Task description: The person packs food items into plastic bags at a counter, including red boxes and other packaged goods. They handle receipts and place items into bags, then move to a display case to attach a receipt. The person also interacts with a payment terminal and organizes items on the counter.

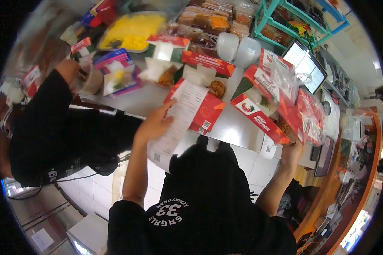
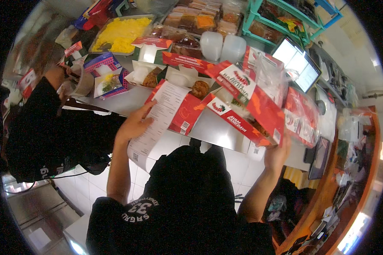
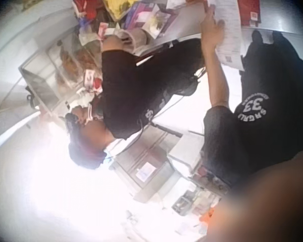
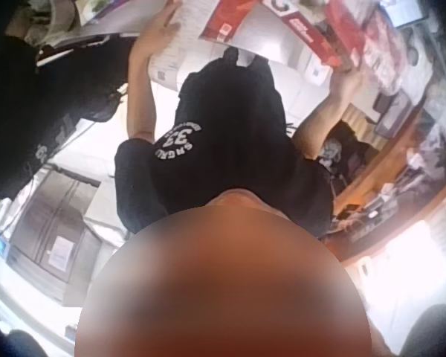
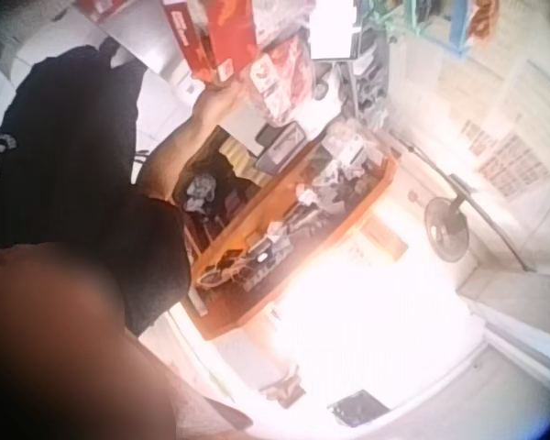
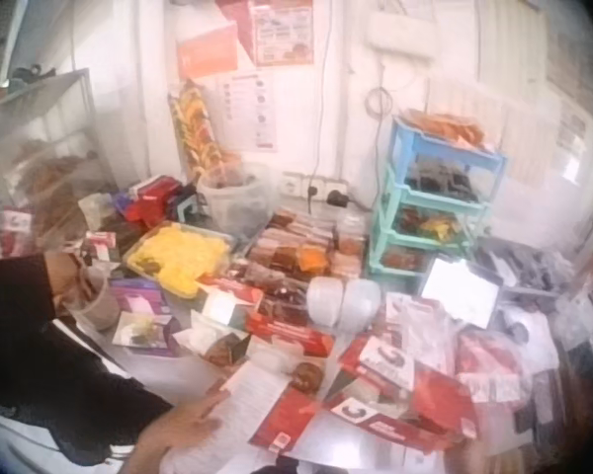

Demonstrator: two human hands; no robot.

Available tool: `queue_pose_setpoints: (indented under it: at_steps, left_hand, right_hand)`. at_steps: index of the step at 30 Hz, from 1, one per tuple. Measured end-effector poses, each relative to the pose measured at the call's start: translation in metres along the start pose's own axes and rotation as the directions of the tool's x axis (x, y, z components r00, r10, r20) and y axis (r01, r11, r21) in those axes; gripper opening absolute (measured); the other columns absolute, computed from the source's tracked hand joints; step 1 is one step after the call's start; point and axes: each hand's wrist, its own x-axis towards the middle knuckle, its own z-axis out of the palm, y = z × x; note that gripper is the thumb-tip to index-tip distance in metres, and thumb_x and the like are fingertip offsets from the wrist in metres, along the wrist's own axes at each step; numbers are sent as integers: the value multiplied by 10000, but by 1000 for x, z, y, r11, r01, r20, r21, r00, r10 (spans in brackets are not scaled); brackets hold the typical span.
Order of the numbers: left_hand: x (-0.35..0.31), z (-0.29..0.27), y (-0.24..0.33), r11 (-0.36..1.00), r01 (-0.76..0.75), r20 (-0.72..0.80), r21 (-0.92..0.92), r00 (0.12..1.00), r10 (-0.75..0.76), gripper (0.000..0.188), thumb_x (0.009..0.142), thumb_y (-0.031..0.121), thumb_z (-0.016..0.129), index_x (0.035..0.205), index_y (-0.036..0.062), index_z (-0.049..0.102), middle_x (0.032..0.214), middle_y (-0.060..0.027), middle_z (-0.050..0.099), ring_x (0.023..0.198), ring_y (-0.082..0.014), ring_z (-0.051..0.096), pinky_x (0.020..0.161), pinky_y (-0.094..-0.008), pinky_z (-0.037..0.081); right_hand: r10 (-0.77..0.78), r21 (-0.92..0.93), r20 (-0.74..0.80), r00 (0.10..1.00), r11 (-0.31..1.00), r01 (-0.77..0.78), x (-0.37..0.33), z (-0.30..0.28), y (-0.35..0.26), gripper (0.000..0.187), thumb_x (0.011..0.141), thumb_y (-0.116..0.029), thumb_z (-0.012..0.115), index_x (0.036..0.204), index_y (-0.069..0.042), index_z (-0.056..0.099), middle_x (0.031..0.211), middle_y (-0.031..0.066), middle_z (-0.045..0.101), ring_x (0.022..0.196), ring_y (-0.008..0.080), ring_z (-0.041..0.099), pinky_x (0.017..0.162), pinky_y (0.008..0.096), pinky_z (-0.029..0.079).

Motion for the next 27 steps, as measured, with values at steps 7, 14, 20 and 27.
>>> queue_pose_setpoints:
  at_steps: [7,14,20,27]
  left_hand:
    - [-7,34,-25,999,52,-176,6,983,-50,664,830,-14,621,1442,51,372,1243,-207,610,1086,-275,643,901,-366,499]
    - [-12,39,-23,937,213,-283,-276,914,-291,756,813,57,678,1445,43,263,1034,-213,651,965,-298,652,847,-371,496]
    - [-28,34,-33,992,116,-284,51,954,-97,785,808,33,698,1458,29,258,1161,-194,622,949,-245,662,787,-370,531]
    - [-43,30,12,953,270,-613,137,779,-133,701,770,24,715,1379,19,369,1141,-165,503,1054,-257,519,934,-398,409]
  right_hand:
    - [110,-173,295,949,983,-60,-11,84,72,422,958,-129,387,1368,-33,405,1233,200,575,964,348,660,558,430,595]
    - [215,-670,450,867,723,169,-22,143,112,412,958,-141,411,1324,44,455,697,126,646,550,188,650,551,299,547]
    - [205,-651,535,820,718,245,-21,143,106,476,971,-258,500,1336,35,414,654,151,644,569,243,667,556,351,524]
    - [396,-654,551,734,752,86,-36,62,82,342,946,-234,590,1202,-13,541,761,70,640,681,142,631,643,288,504]
